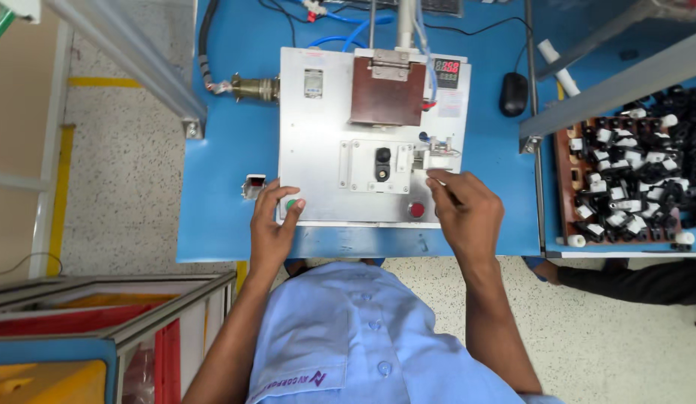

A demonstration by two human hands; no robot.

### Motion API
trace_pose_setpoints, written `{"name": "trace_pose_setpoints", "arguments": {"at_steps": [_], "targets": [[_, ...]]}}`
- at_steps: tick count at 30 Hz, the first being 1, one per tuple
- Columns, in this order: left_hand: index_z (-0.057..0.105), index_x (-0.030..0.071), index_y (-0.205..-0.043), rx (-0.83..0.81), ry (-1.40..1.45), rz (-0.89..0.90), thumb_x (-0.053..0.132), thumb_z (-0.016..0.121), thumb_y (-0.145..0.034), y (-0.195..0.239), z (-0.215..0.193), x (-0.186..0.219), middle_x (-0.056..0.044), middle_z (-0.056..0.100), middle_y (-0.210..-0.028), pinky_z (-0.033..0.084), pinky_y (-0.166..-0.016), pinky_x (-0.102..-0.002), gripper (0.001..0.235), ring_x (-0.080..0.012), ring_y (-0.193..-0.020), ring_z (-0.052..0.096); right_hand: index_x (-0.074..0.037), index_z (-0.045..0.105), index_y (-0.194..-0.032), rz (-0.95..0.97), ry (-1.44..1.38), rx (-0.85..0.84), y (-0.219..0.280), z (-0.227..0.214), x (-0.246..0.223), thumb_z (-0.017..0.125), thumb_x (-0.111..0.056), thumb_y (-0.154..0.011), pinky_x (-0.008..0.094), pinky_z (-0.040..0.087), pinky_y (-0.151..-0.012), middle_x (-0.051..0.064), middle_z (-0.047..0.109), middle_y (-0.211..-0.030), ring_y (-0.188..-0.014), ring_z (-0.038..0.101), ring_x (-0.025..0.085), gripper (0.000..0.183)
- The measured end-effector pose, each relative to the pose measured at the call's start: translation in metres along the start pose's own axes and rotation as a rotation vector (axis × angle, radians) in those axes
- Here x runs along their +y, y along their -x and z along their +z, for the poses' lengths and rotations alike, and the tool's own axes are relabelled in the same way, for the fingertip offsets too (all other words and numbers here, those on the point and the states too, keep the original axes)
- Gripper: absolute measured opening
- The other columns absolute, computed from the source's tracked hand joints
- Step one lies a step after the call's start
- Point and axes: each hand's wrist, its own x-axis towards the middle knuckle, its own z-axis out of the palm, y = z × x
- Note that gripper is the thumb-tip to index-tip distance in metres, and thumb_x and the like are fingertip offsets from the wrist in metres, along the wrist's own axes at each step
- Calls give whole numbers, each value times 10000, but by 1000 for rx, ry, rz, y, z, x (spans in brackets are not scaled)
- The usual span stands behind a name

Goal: The person repeatedly places small black and white plastic components into a testing machine, presses buttons to run a cycle, then removes the components and places them into a yellow bin. The process is repeated for multiple units.

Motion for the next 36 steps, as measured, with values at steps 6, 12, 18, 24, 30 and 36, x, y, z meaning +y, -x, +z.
{"name": "trace_pose_setpoints", "arguments": {"at_steps": [6,12,18,24,30,36], "targets": [[700,108,-1101,-149,115,-398,302,673,-984,3,-2,-23,-46,713,-1088,451,-988,-297,228,-147,-1065,614,-211,521,-1483,587,49,-256,46,-2,80,572,-402,-1026,284,485,-580,41,722,-762,-606,658,119,498],[704,140,-1136,-216,22,-568,293,623,-974,1,-7,-18,-25,695,-1193,358,-1069,-336,238,-153,-1202,572,-121,481,-1446,869,-826,-405,56,32,117,518,-349,-982,309,537,-554,79,638,-704,-583,638,161,519],[733,128,-1124,-33,55,-563,199,671,-932,5,7,-19,-71,735,-1174,415,-1071,-370,214,-200,-1189,619,-91,528,-1319,920,-746,-452,44,35,124,503,-328,-976,311,478,-476,94,628,-618,-485,613,181,418],[731,128,-1123,-49,75,-643,168,658,-934,2,9,-32,-84,740,-1210,394,-1117,-404,207,-204,-1282,591,-73,483,-1355,956,-736,-548,37,30,124,505,-371,-989,311,507,-483,77,614,-598,-476,605,177,473],[706,139,-1155,-136,62,-567,123,676,-906,-14,5,-26,-93,726,-1273,390,-1148,-448,251,-249,-1354,572,-154,324,-1472,996,-721,-675,28,33,139,528,-415,-988,329,486,-480,99,629,-614,-486,596,200,586],[632,220,-1311,-365,-944,-355,191,725,-845,-41,3,59,-37,562,-1413,182,-1187,-546,477,-245,-1387,402,-78,341,-1483,959,-707,-734,27,30,144,522,-413,-974,288,539,-495,104,686,-664,-527,654,186,635]]}}
